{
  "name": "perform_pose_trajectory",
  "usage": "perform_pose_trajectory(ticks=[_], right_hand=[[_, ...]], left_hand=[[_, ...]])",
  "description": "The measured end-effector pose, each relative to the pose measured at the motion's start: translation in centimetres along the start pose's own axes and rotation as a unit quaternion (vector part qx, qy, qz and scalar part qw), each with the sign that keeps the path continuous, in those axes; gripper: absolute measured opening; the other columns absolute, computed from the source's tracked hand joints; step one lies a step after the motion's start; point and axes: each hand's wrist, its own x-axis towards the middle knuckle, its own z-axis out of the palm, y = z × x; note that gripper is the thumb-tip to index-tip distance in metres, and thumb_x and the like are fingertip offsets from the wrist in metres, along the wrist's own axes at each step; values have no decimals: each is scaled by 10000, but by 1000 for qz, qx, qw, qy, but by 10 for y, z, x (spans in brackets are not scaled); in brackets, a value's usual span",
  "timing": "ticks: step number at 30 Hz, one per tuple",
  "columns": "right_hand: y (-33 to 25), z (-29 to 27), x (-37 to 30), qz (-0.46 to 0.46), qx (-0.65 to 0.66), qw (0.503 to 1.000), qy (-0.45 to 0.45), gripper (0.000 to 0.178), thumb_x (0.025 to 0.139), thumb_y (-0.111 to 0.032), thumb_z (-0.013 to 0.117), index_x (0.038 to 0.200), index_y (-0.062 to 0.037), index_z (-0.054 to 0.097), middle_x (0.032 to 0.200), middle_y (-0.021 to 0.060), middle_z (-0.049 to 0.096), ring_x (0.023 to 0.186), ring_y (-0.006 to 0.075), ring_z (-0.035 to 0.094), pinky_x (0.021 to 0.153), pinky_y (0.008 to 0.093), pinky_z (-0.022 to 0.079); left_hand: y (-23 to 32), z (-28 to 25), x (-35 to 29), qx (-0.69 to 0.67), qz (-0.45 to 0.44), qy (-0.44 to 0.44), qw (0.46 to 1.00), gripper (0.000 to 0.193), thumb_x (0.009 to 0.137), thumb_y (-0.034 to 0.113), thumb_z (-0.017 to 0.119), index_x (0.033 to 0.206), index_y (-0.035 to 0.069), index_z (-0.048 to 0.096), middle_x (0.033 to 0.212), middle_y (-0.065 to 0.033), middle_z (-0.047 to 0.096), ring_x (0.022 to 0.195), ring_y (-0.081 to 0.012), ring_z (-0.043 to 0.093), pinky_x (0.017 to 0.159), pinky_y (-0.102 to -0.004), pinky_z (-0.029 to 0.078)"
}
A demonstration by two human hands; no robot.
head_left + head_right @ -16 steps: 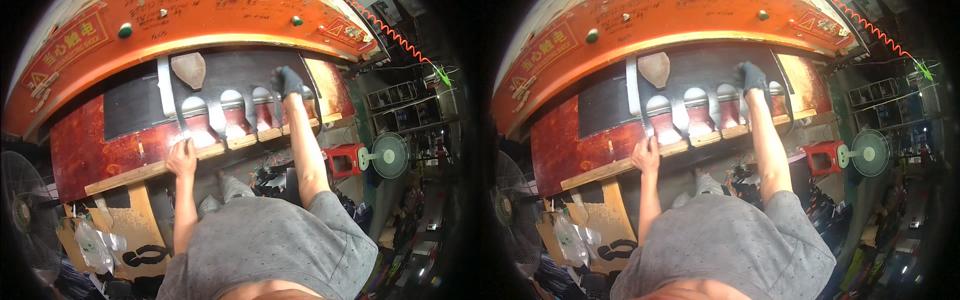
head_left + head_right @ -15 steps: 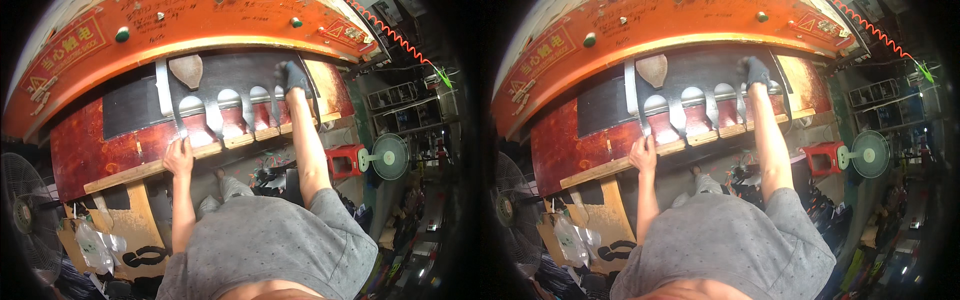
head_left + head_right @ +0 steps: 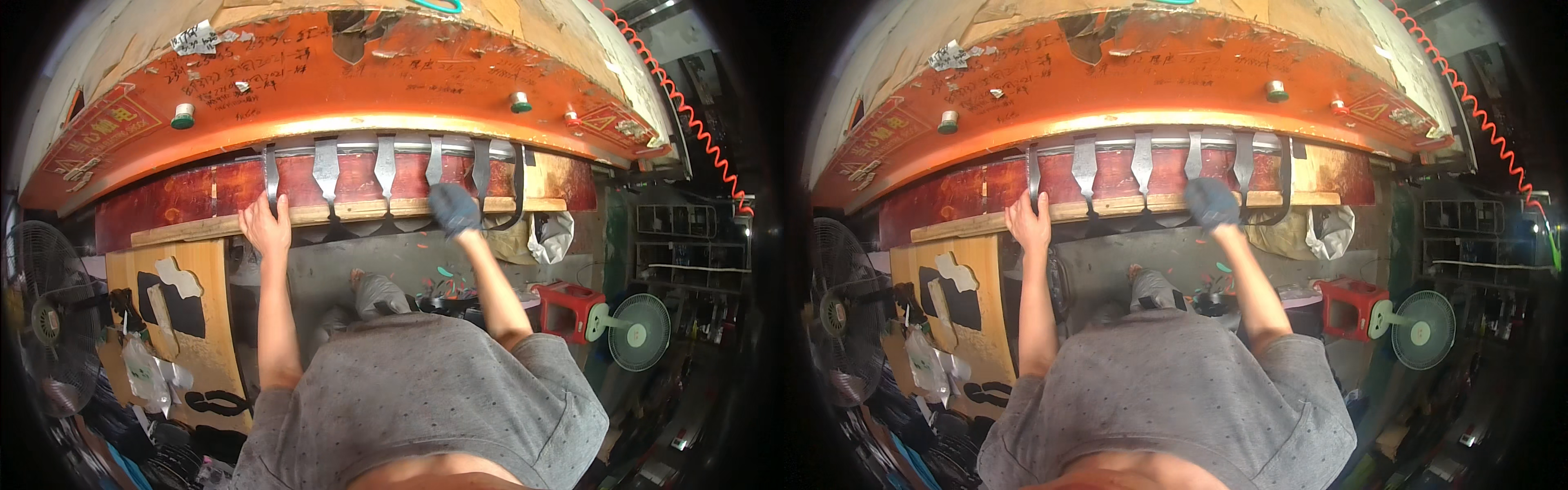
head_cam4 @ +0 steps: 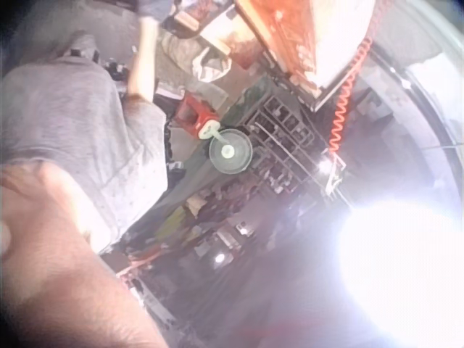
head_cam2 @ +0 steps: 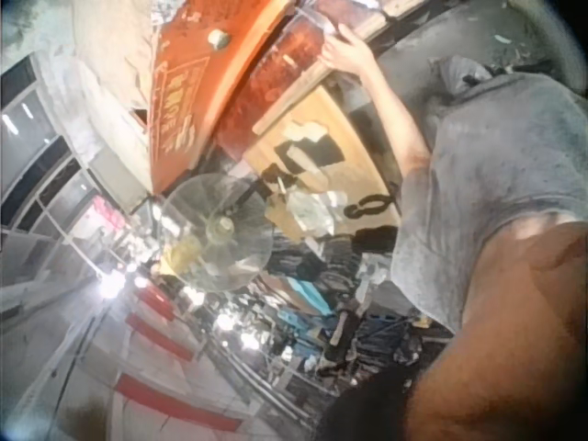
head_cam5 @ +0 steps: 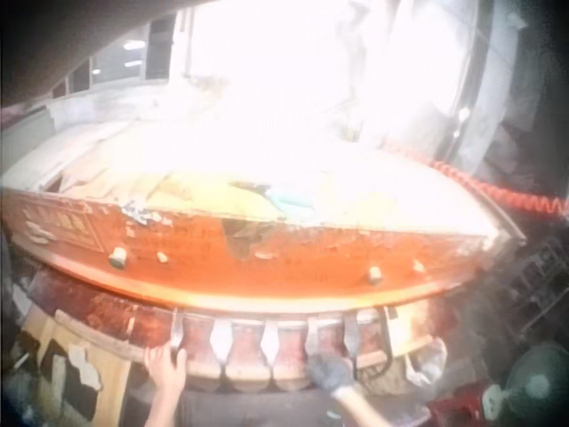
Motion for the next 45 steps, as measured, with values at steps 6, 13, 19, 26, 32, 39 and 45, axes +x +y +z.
perform_pose_trajectory(ticks=[6,13,19,26,32,39,45], right_hand=[[8,-9,-34,-191,-59,975,101,279,773,-297,688,941,-75,676,891,141,671,826,342,635,754,442,493],[14,-26,-27,-196,-142,970,9,257,794,-344,666,915,-119,687,861,110,671,764,326,631,669,441,471],[21,-11,-30,-172,-95,981,5,244,808,-312,638,888,-86,684,856,131,663,792,352,620,744,455,484],[16,-11,-55,-138,-135,979,-66,292,817,-372,620,947,-118,683,905,135,664,857,344,625,771,461,480],[-37,-56,-84,-86,-307,910,-265,345,828,-454,566,993,-189,712,980,113,694,899,305,660,799,441,493],[-131,-13,-60,-45,-80,994,-55,508,832,-453,605,1171,-76,623,1084,204,642,1011,335,627,879,388,473],[-218,93,12,-45,-132,988,62,927,634,-594,728,1367,-95,455,1379,219,443,1251,374,464,1023,425,409]], left_hand=[[21,-4,-25,54,3,-42,998,361,886,385,575,992,40,597,925,-125,672,1004,-295,562,1061,-478,281],[28,-6,-29,72,9,-91,993,281,898,325,563,887,45,547,871,-125,651,964,-298,561,1043,-467,297],[20,-5,-34,64,5,-131,989,266,892,306,583,902,43,545,885,-138,645,957,-307,569,982,-447,338],[21,-29,-59,33,-5,-138,990,233,888,267,593,917,41,544,884,-141,627,973,-313,559,974,-453,345],[15,-61,-109,7,1,-104,995,224,852,261,620,848,51,540,848,-135,608,931,-299,537,959,-450,330],[8,-95,-160,-40,13,-21,999,406,759,478,686,835,86,615,652,-84,599,669,-251,543,779,-390,347],[-13,-93,-166,-39,35,-4,999,376,848,474,607,818,99,615,622,-59,588,648,-228,560,753,-369,349]])
